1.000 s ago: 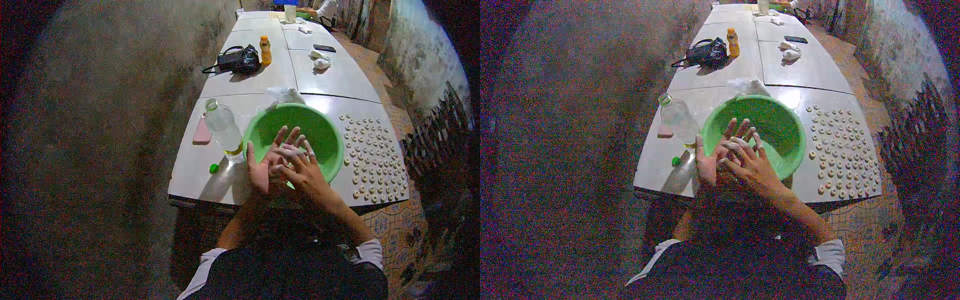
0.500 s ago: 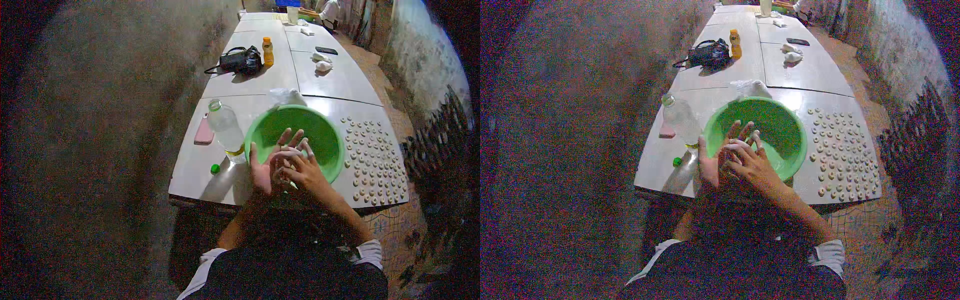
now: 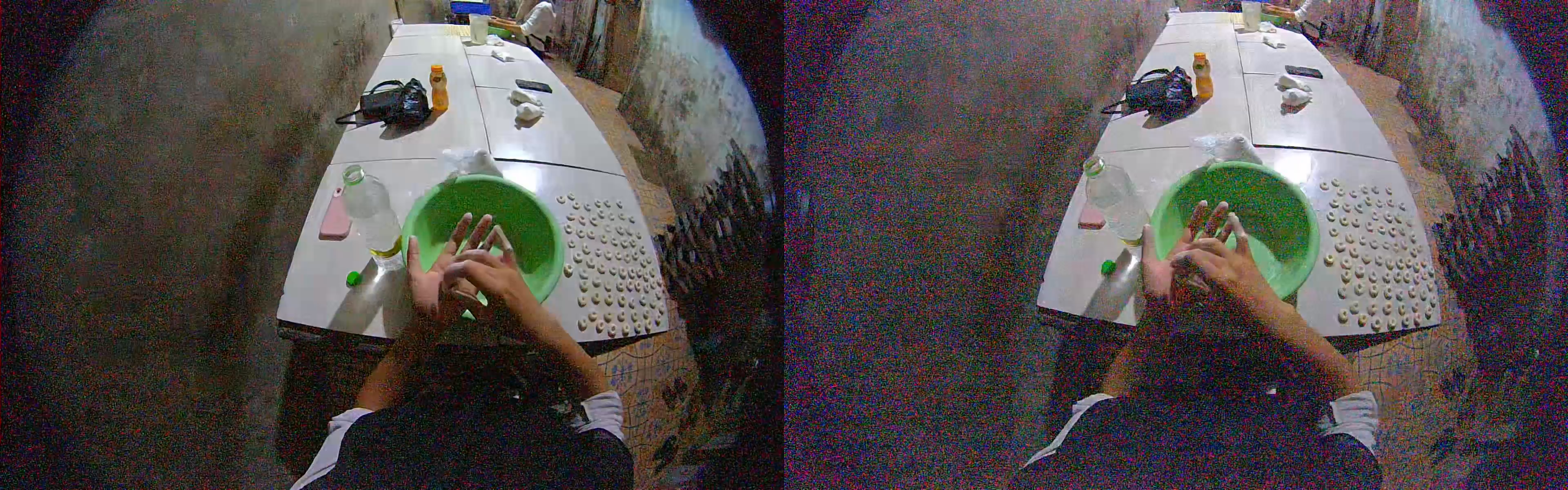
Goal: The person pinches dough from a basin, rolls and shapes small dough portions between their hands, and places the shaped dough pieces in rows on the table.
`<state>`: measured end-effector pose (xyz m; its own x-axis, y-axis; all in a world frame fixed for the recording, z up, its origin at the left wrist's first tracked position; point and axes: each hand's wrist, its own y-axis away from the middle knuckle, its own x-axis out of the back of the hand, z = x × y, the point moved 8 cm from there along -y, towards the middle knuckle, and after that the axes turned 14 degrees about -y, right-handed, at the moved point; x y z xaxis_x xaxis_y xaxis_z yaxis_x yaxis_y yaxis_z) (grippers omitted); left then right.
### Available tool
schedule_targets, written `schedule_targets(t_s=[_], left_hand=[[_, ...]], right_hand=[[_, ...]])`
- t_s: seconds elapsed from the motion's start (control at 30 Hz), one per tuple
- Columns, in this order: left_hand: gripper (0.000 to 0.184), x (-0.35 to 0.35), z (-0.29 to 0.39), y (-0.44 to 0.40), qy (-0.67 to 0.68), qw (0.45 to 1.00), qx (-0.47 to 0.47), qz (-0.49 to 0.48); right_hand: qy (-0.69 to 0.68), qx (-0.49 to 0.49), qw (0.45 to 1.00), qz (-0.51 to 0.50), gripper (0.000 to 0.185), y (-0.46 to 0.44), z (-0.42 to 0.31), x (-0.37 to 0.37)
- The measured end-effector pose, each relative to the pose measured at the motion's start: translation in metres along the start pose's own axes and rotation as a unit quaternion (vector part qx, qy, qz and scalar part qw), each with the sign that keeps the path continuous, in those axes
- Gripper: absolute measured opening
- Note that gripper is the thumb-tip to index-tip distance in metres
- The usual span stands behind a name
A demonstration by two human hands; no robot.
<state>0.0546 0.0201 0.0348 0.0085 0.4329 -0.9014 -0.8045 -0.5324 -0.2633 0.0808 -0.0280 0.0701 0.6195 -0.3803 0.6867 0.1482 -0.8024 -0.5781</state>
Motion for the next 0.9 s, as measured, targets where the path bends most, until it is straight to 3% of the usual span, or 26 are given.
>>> schedule_targets(t_s=[0.07, 0.13, 0.2, 0.4, 0.47, 0.5, 0.57, 0.8, 0.87, 0.9], left_hand=[[0.086, 0.002, 0.002, 0.0, 0.015, 1.0, 0.006, -0.002], [0.086, 0.004, 0.003, 0.0, 0.017, 1.0, 0.0, -0.004], [0.086, 0.007, 0.004, 0.0, -0.003, 1.0, -0.008, 0.014], [0.086, 0.003, 0.001, 0.002, 0.035, 0.999, 0.003, -0.011], [0.087, 0.005, -0.001, 0.002, 0.025, 1.0, 0.009, 0.007], [0.087, 0.001, -0.002, 0.002, 0.04, 0.998, 0.02, -0.043], [0.087, 0.0, -0.007, 0.001, 0.046, 0.998, 0.04, -0.022], [0.087, 0.001, -0.01, -0.013, 0.057, 0.994, 0.094, -0.032], [0.087, -0.001, -0.015, -0.015, 0.116, 0.982, 0.114, -0.099], [0.086, 0.015, -0.022, -0.018, 0.017, 0.993, 0.109, -0.028]], right_hand=[[0.005, 0.075, 0.997, -0.004, 0.031, -0.001, -0.006, -0.004], [-0.014, 0.067, 0.997, 0.017, 0.033, -0.001, -0.006, 0.004], [-0.047, -0.017, 0.999, 0.006, 0.037, -0.005, -0.004, 0.011], [0.0, 0.006, 1.0, -0.014, 0.04, 0.0, -0.007, 0.002], [-0.034, -0.011, 0.999, 0.022, 0.038, 0.0, -0.01, 0.01], [-0.031, -0.017, 0.999, 0.026, 0.038, 0.002, -0.008, 0.011], [-0.027, -0.018, 0.999, -0.019, 0.035, 0.008, -0.005, 0.004], [-0.019, -0.111, 0.992, 0.065, 0.038, 0.019, 0.01, 0.034], [-0.017, -0.106, 0.989, 0.099, 0.035, 0.023, 0.009, 0.029], [-0.01, -0.116, 0.987, 0.107, 0.034, 0.028, 0.014, 0.022]])
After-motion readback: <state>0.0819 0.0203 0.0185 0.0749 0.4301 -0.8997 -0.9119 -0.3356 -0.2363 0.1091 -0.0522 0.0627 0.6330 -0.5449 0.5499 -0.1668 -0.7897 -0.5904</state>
